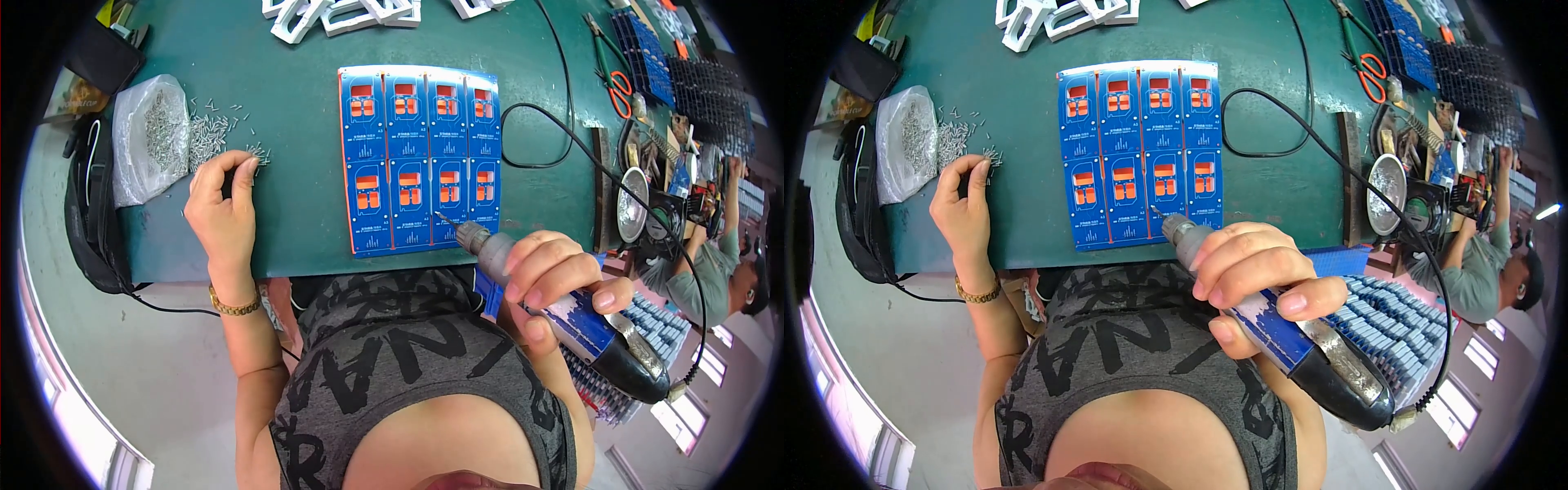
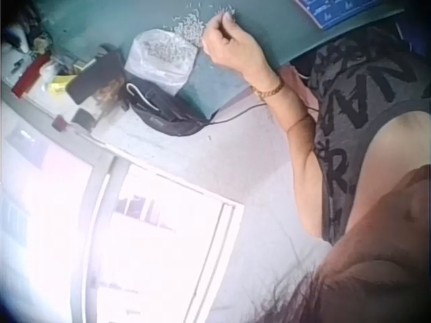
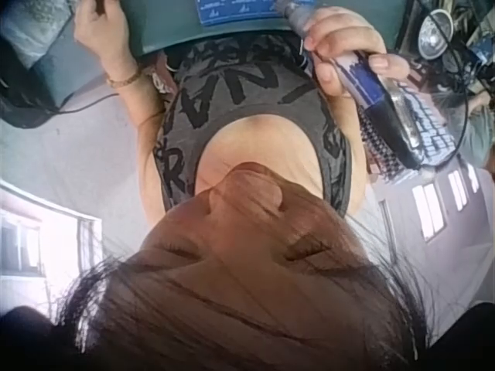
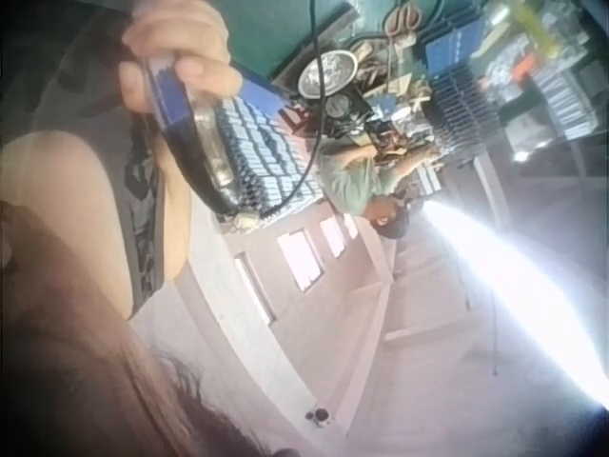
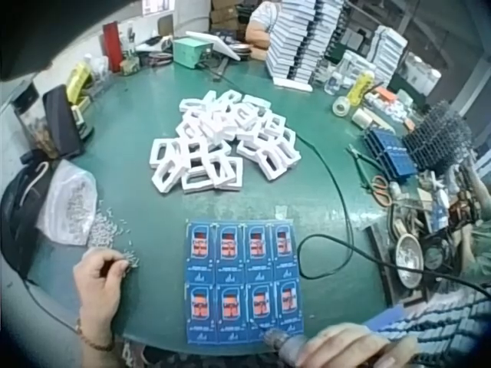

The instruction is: The person assembles electronic components onto a circuit board and into plastic housings, securing them with screws. The assembly is performed by hand, using an electric screwdriver and pliers.

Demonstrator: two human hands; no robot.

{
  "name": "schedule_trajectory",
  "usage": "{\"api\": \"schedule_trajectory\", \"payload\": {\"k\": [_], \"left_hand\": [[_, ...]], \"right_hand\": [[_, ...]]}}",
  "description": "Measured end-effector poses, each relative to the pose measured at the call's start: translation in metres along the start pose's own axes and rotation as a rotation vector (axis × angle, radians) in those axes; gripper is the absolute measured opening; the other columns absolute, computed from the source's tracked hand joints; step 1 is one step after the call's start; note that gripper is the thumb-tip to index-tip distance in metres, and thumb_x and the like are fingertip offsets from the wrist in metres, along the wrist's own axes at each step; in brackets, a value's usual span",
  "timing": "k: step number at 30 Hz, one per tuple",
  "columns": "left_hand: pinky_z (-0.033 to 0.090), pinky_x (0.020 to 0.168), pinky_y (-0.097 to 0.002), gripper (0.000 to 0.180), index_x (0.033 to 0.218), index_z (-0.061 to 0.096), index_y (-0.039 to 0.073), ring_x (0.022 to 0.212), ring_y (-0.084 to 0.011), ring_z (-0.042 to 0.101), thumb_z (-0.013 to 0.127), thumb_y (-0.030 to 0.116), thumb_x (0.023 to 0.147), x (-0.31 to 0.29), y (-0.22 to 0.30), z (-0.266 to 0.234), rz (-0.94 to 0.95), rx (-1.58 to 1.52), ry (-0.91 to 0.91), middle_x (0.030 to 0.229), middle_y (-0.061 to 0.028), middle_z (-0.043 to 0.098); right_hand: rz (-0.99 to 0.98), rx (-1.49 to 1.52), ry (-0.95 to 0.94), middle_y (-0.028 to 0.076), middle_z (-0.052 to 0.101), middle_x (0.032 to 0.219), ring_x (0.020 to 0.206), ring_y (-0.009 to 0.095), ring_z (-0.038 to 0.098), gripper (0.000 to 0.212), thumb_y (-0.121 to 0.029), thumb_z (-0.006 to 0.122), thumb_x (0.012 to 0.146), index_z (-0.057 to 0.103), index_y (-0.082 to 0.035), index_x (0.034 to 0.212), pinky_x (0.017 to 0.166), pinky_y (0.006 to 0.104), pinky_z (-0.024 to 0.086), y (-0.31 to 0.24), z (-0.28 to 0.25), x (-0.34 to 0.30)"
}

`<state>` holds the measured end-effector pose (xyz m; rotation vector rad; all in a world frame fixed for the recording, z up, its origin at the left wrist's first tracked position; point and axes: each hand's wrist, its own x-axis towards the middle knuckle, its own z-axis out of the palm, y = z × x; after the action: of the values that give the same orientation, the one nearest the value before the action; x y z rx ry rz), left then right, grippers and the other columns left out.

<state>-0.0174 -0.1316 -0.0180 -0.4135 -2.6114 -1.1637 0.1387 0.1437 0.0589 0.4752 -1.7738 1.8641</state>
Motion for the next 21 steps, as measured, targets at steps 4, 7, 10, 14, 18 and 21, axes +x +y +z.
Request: {"api": "schedule_trajectory", "payload": {"k": [4, 7, 10, 14, 18, 21], "left_hand": [[0.049, 0.069, -0.0287, 0.007, 0.086, 0.068, 0.002, 0.072, -0.0174, 0.061, 0.073, 0.006, 0.083, 0.000, -0.001, 0.001, -0.028, -0.017, 0.003, 0.080, -0.0054, 0.068], [0.049, 0.070, -0.0278, 0.006, 0.087, 0.068, 0.002, 0.074, -0.0155, 0.061, 0.072, 0.005, 0.084, -0.001, -0.004, 0.000, -0.050, -0.031, 0.005, 0.080, -0.0049, 0.068], [0.050, 0.073, -0.0258, 0.005, 0.088, 0.067, 0.001, 0.077, -0.0120, 0.062, 0.070, 0.005, 0.087, -0.001, -0.005, 0.001, -0.152, -0.109, 0.086, 0.083, -0.0037, 0.069], [0.051, 0.078, -0.0239, 0.006, 0.091, 0.066, -0.001, 0.084, -0.0087, 0.062, 0.064, 0.004, 0.092, 0.002, -0.009, -0.001, -0.232, -0.365, 0.294, 0.092, -0.0030, 0.069], [0.052, 0.080, -0.0294, 0.002, 0.089, 0.066, 0.000, 0.087, -0.0173, 0.066, 0.067, 0.001, 0.087, -0.008, 0.016, 0.001, 0.005, -0.182, 0.138, 0.094, -0.0073, 0.070], [0.051, 0.079, -0.0335, 0.009, 0.087, 0.067, 0.004, 0.085, -0.0220, 0.066, 0.072, 0.002, 0.079, -0.015, 0.061, 0.011, 0.209, -0.152, -0.094, 0.094, -0.0081, 0.070]], "right_hand": [[-0.017, 0.030, -0.065, 0.009, 0.061, 0.082, 0.061, 0.026, 0.063, 0.052, -0.004, 0.072, 0.081, 0.035, -0.017, 0.115, 0.056, 0.0411, 0.052, 0.004, -0.003, 0.004], [-0.012, 0.013, -0.103, 0.004, 0.060, 0.079, 0.062, 0.020, 0.063, 0.059, -0.011, 0.076, 0.079, 0.040, -0.021, 0.125, 0.061, 0.0381, 0.052, 0.008, -0.006, 0.009], [0.023, 0.022, -0.042, 0.005, 0.060, 0.080, 0.062, 0.021, 0.063, 0.059, -0.013, 0.078, 0.079, 0.040, -0.021, 0.124, 0.061, 0.0388, 0.052, 0.008, 0.004, 0.008], [0.009, 0.036, -0.152, 0.013, 0.061, 0.087, 0.070, 0.028, 0.064, 0.066, 0.005, 0.079, 0.072, 0.037, -0.013, 0.119, 0.060, 0.0413, 0.053, 0.006, 0.010, 0.019], [-0.002, 0.004, -0.127, 0.015, 0.060, 0.088, 0.071, 0.028, 0.063, 0.066, 0.009, 0.077, 0.071, 0.036, -0.011, 0.119, 0.061, 0.0404, 0.053, 0.009, 0.015, 0.020], [0.014, -0.005, -0.073, 0.015, 0.059, 0.087, 0.070, 0.026, 0.062, 0.061, 0.012, 0.071, 0.074, 0.036, -0.011, 0.118, 0.062, 0.0396, 0.052, 0.012, 0.018, 0.020]]}}
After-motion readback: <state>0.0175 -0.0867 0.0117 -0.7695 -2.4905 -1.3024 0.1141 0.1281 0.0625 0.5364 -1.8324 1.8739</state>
